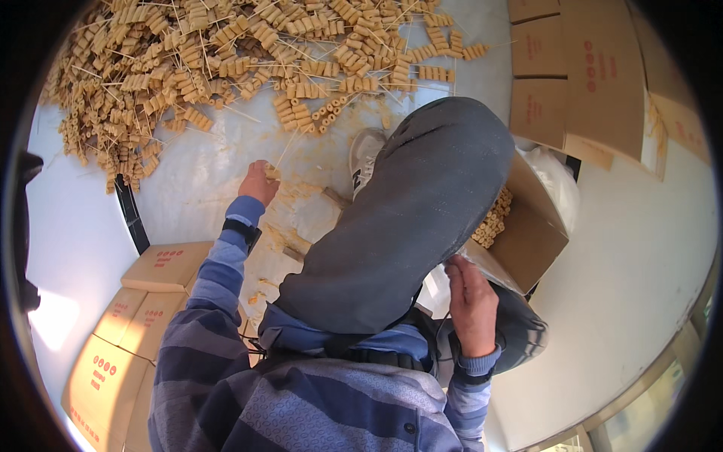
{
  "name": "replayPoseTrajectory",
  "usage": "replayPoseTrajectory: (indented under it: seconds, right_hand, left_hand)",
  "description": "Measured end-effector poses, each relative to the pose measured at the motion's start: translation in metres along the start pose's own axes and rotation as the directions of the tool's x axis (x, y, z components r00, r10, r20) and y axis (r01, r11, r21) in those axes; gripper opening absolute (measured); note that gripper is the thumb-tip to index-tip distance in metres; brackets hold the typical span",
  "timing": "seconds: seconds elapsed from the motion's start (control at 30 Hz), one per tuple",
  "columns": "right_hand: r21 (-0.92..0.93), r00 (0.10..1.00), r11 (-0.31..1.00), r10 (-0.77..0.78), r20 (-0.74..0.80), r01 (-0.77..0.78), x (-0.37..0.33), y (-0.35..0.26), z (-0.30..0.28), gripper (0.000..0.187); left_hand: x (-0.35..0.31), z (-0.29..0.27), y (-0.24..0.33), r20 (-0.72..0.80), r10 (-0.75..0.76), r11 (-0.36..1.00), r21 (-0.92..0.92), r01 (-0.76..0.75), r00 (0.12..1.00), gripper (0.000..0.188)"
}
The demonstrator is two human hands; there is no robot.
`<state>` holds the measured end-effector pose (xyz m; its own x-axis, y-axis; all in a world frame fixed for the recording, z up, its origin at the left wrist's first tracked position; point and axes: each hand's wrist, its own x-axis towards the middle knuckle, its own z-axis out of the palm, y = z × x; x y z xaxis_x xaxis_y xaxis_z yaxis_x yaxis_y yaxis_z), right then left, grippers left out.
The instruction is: The person sits on the floor and threads small, ring-shaped snack pieces onto thin wooden skewers. They gather the snacks from a large pile on the floor and place the completed skewers into a cardboard box.
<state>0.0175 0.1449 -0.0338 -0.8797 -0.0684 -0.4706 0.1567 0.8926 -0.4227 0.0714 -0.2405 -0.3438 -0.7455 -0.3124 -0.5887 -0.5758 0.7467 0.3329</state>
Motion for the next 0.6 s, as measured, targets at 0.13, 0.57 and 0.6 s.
replayPoseTrajectory:
  seconds: [0.13, 0.57, 0.6]
  right_hand:
    - [0.005, 0.877, 0.967, -0.230, -0.422, 0.256, -0.018, -0.073, -0.045, 0.025]
    - [-0.724, 0.647, 0.406, -0.759, 0.073, 0.558, -0.006, -0.175, -0.005, 0.029]
    - [-0.710, 0.621, 0.406, -0.782, 0.057, 0.575, -0.005, -0.177, -0.003, 0.029]
  left_hand:
    - [-0.047, -0.092, 0.033, 0.054, 0.125, 0.980, -0.164, -0.115, 0.991, 0.055]
    - [-0.156, -0.261, 0.153, 0.389, 0.581, 0.794, -0.078, -0.603, 0.715, 0.047]
    - [-0.158, -0.263, 0.155, 0.340, 0.629, 0.765, -0.116, -0.633, 0.699, 0.047]
